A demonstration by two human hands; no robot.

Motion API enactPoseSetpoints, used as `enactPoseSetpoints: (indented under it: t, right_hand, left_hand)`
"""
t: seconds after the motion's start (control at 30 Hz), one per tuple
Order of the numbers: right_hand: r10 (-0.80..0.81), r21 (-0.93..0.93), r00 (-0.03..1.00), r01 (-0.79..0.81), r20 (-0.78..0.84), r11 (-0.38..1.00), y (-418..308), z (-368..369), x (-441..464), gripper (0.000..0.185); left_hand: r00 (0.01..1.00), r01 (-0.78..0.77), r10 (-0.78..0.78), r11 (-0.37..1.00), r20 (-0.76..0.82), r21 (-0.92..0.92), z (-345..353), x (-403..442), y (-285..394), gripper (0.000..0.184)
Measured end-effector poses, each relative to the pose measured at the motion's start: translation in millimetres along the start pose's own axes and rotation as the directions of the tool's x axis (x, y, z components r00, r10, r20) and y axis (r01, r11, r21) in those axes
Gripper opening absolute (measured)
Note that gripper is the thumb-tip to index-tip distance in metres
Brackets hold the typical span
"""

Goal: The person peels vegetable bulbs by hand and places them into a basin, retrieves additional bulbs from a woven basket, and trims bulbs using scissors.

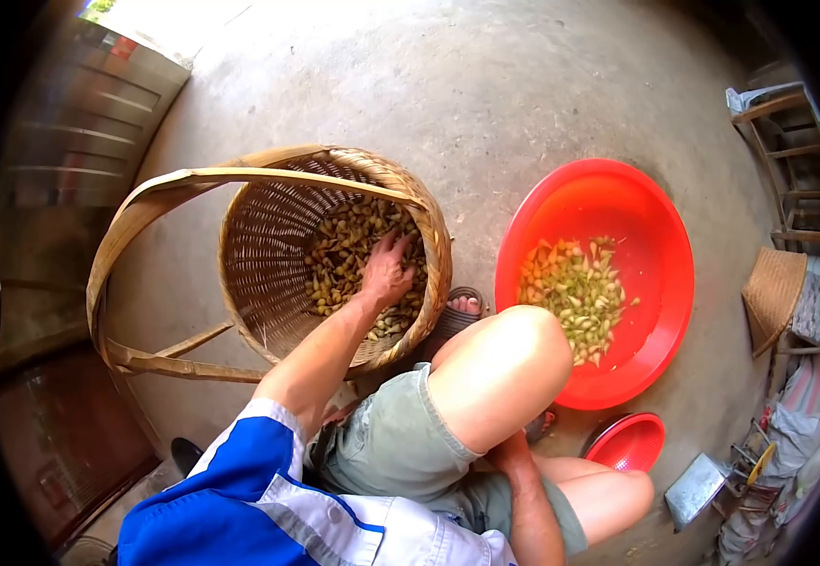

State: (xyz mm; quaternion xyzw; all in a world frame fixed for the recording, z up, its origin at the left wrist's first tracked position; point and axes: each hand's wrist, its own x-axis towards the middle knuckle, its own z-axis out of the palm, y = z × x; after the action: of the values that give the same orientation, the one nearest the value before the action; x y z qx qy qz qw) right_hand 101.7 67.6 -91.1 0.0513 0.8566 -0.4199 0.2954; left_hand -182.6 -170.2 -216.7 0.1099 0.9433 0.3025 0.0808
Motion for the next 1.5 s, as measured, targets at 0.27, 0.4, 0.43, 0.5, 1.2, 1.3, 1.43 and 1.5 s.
enactPoseSetpoints:
  t: [0.27, 0.4, 0.43, 0.5, 1.2, 1.3, 1.43, 1.5]
  right_hand:
    - [0.187, -0.085, 0.977, -0.179, 0.101, 0.98, 18, -2, -7, 0.082]
    - [0.169, 0.308, 0.985, -0.166, 0.015, 0.937, 62, 25, -11, 0.104]
    - [0.05, 0.489, 0.998, -0.03, -0.029, 0.872, 74, 31, -7, 0.105]
    - [-0.21, 0.668, 0.958, 0.288, -0.197, 0.686, 95, 46, -4, 0.104]
    - [0.112, -0.083, 0.992, -0.107, 0.06, 0.991, 37, 8, -3, 0.071]
    - [0.1, -0.085, 0.989, -0.091, 0.107, 0.992, 35, 5, -3, 0.07]
    - [0.061, -0.255, 0.986, -0.02, 0.155, 0.967, -10, -15, 4, 0.059]
    - [0.068, -0.144, 0.997, -0.061, 0.045, 0.988, 25, 3, 0, 0.07]
  left_hand:
    - [0.883, 0.063, -0.16, 0.972, 0.441, 0.227, -12, -44, 6, 0.037]
    - [0.67, 0.096, -0.373, 0.901, 0.642, 0.423, -27, -57, -6, 0.037]
    - [0.704, 0.139, -0.378, 0.904, 0.602, 0.405, -22, -59, -13, 0.036]
    - [0.761, 0.205, -0.38, 0.91, 0.525, 0.361, -9, -64, -29, 0.036]
    - [0.86, 0.48, -0.432, 0.865, 0.271, -0.145, 3, -53, -43, 0.05]
    - [0.806, 0.537, -0.478, 0.839, 0.348, -0.091, -5, -52, -32, 0.045]
    - [0.81, 0.545, -0.495, 0.833, 0.314, -0.094, -3, -52, -33, 0.038]
    - [0.804, 0.554, -0.499, 0.827, 0.325, -0.1, -10, -50, -27, 0.036]
